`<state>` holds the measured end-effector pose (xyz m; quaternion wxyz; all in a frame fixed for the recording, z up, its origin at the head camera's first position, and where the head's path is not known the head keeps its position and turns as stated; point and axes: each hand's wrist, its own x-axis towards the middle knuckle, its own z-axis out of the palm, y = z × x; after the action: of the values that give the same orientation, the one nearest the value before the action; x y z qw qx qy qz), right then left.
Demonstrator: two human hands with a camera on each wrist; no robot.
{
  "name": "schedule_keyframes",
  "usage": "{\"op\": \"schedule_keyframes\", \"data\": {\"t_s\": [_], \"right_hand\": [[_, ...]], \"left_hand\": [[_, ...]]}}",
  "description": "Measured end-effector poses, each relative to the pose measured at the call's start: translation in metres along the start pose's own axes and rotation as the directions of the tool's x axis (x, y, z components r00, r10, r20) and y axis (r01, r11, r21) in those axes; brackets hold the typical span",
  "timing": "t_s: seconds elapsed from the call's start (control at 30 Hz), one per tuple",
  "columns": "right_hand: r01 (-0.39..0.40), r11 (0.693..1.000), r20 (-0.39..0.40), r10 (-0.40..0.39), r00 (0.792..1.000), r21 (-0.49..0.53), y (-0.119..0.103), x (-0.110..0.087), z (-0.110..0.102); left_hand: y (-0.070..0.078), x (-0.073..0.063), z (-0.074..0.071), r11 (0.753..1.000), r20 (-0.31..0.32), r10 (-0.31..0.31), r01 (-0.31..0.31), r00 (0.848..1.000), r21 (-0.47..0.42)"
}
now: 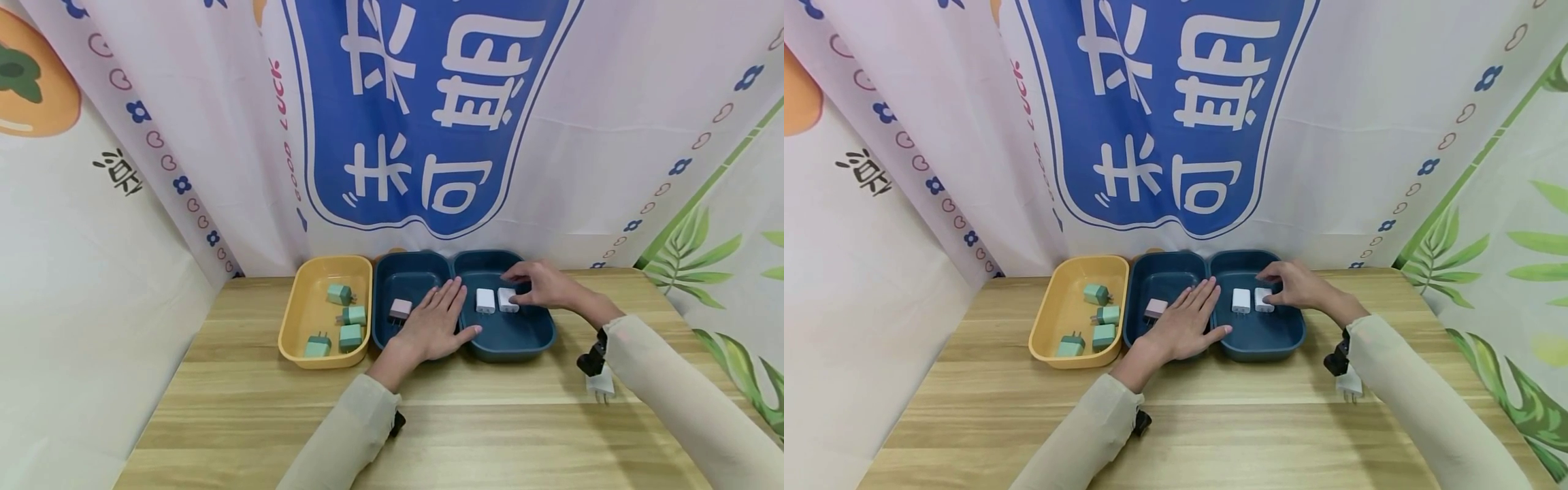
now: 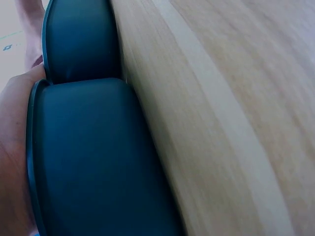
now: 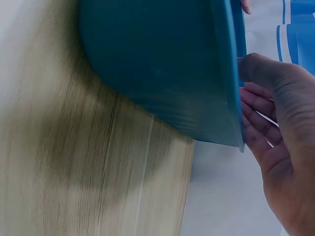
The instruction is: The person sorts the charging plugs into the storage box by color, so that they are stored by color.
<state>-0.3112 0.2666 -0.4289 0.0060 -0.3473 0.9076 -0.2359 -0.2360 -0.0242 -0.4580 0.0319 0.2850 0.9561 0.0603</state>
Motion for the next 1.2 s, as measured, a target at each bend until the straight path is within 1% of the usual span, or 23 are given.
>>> {"op": "schedule_keyframes", "data": {"t_s": [0.2,0.37,0.43,0.57,0.73,0.97,1.1,1.2], "right_hand": [[-0.003,1.000,-0.020,0.003,1.000,-0.009,-0.005,-0.006,-0.004],[0.019,0.999,-0.032,-0.020,0.999,-0.029,-0.009,-0.013,-0.008],[0.032,0.999,-0.037,-0.033,0.999,-0.040,-0.010,-0.016,-0.010],[0.025,0.998,-0.052,-0.028,0.998,-0.053,-0.013,-0.023,-0.016],[0.026,0.998,-0.073,-0.030,0.997,-0.056,-0.019,-0.033,-0.023],[0.033,0.995,-0.101,-0.042,0.994,-0.090,-0.019,-0.049,-0.029],[0.032,0.995,-0.117,-0.044,0.992,-0.097,-0.019,-0.057,-0.032],[0.046,0.995,-0.129,-0.058,0.990,-0.090,-0.019,-0.063,-0.033]], "left_hand": [[0.000,-0.001,0.000,1.000,-0.001,0.004,-0.004,1.000,0.005],[0.002,-0.002,-0.001,1.000,-0.010,0.002,-0.002,1.000,0.011],[0.002,-0.002,-0.001,1.000,-0.006,0.000,0.000,1.000,0.010],[0.002,-0.002,-0.001,1.000,0.004,-0.002,0.002,1.000,0.002],[0.002,-0.002,-0.003,1.000,0.000,-0.002,0.002,1.000,0.005],[0.001,-0.004,-0.003,1.000,-0.006,0.004,-0.004,1.000,-0.009],[0.001,-0.003,-0.004,1.000,-0.001,0.010,-0.010,1.000,-0.016],[0.001,-0.003,-0.004,1.000,0.007,0.010,-0.010,1.000,-0.015]]}}
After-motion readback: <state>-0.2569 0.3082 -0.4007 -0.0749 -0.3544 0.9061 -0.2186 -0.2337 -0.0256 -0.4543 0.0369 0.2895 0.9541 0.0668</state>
